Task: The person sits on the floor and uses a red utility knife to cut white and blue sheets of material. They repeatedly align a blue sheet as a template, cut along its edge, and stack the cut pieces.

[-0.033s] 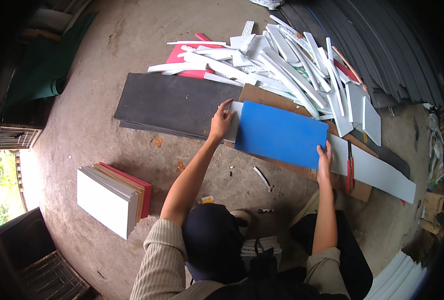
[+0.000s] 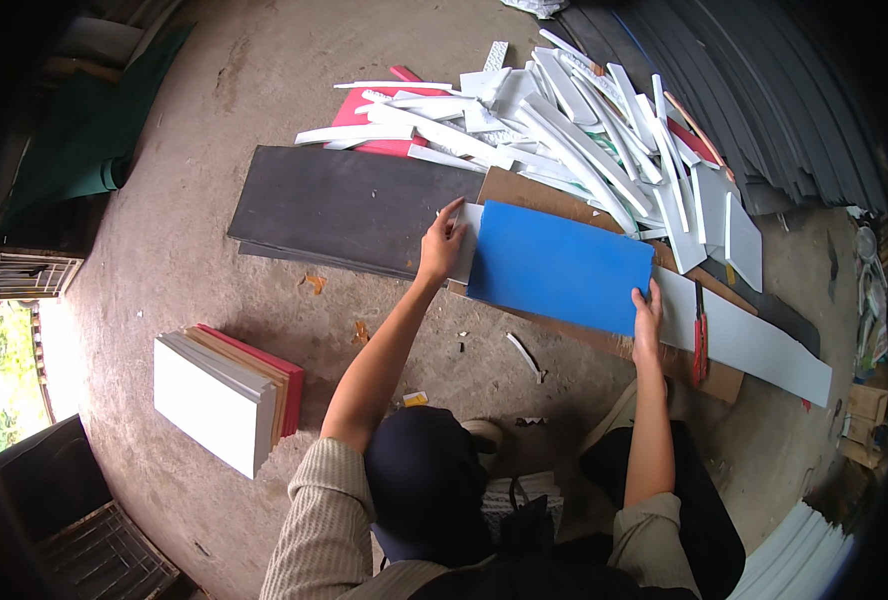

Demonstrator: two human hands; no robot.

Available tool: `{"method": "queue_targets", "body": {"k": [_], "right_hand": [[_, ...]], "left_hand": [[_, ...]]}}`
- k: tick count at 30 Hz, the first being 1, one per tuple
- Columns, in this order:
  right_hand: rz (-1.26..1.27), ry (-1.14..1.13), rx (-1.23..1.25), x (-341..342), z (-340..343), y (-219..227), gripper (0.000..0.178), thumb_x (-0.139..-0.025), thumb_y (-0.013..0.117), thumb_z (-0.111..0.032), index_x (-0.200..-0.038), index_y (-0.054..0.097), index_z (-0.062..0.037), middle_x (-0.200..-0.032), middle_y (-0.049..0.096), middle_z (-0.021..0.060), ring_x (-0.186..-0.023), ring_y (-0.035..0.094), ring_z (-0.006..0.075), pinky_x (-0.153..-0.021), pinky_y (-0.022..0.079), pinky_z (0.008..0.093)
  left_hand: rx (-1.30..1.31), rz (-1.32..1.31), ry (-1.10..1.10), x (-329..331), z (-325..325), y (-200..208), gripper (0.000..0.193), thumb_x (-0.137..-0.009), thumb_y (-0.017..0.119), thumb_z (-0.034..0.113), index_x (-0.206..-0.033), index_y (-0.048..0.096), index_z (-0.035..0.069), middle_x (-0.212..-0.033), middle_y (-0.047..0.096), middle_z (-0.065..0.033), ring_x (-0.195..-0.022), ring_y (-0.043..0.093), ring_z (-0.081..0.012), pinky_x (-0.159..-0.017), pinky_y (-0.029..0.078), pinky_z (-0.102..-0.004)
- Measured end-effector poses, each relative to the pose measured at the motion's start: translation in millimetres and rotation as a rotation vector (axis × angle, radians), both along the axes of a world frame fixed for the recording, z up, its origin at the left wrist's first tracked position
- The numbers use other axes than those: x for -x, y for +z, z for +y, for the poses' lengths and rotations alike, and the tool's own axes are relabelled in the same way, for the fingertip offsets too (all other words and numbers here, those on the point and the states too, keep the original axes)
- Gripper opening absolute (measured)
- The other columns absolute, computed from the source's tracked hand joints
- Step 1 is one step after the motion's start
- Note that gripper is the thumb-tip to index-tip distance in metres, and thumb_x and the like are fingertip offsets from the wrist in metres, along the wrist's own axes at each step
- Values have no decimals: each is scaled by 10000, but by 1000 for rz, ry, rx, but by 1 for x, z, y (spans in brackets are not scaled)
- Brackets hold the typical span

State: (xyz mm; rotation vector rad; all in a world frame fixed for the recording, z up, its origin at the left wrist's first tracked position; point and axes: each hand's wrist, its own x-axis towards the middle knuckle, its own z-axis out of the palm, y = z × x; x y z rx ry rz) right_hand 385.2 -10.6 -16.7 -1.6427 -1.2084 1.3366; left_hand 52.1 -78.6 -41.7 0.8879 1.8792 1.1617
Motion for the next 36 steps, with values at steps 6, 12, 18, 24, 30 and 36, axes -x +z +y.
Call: {"method": "queue_targets", "body": {"k": [6, 12, 18, 24, 30, 36], "right_hand": [[-127, 21, -59, 18, 1, -22, 466, -866, 491, -157, -1276, 340, 7, -1237, 440, 159, -1113, 444, 241, -932, 331, 325], [-558, 75, -182, 30, -6, -27, 436, -831, 540, -175, -1223, 422, -25, -1120, 477, 196, -1036, 477, 309, -889, 370, 381], [-706, 96, -314, 25, -6, -43, 404, -786, 608, -168, -1155, 494, -50, -1009, 492, 174, -913, 530, 305, -813, 417, 398], [-464, 81, -275, -1, 6, -65, 383, -758, 643, -133, -1106, 528, -22, -998, 549, 157, -874, 577, 248, -757, 460, 349], [-357, 92, -277, 7, 2, -53, 370, -744, 656, -111, -1074, 543, 14, -961, 595, 143, -858, 589, 207, -747, 465, 316], [-381, 91, -275, 6, 2, -53, 378, -728, 673, -119, -1062, 553, 13, -920, 614, 120, -834, 595, 193, -739, 465, 305]], "left_hand": [[-153, 170, -49, 18, -17, -13, 406, -830, 557, 147, -1228, 473, 134, -1076, 554, -104, -826, 566, -178, -749, 450, -289], [-197, 173, -177, 20, -23, -8, 426, -827, 567, 159, -1235, 459, 104, -1143, 479, -114, -836, 562, -198, -752, 452, -286], [-160, 281, -252, 33, -21, 6, 464, -772, 613, 122, -1219, 488, 121, -1019, 472, -106, -779, 551, -196, -718, 460, -293], [-172, 273, -303, 36, -15, 7, 470, -742, 631, 124, -1196, 519, 168, -981, 472, -91, -774, 544, -194, -732, 452, -305], [-167, 288, -351, 44, -15, 2, 473, -757, 627, 152, -1212, 506, 202, -974, 478, -79, -756, 506, -165, -719, 447, -286], [-153, 301, -332, 42, -13, -2, 476, -761, 615, 142, -1220, 495, 179, -997, 478, -99, -795, 536, -202, -742, 448, -306]]}}
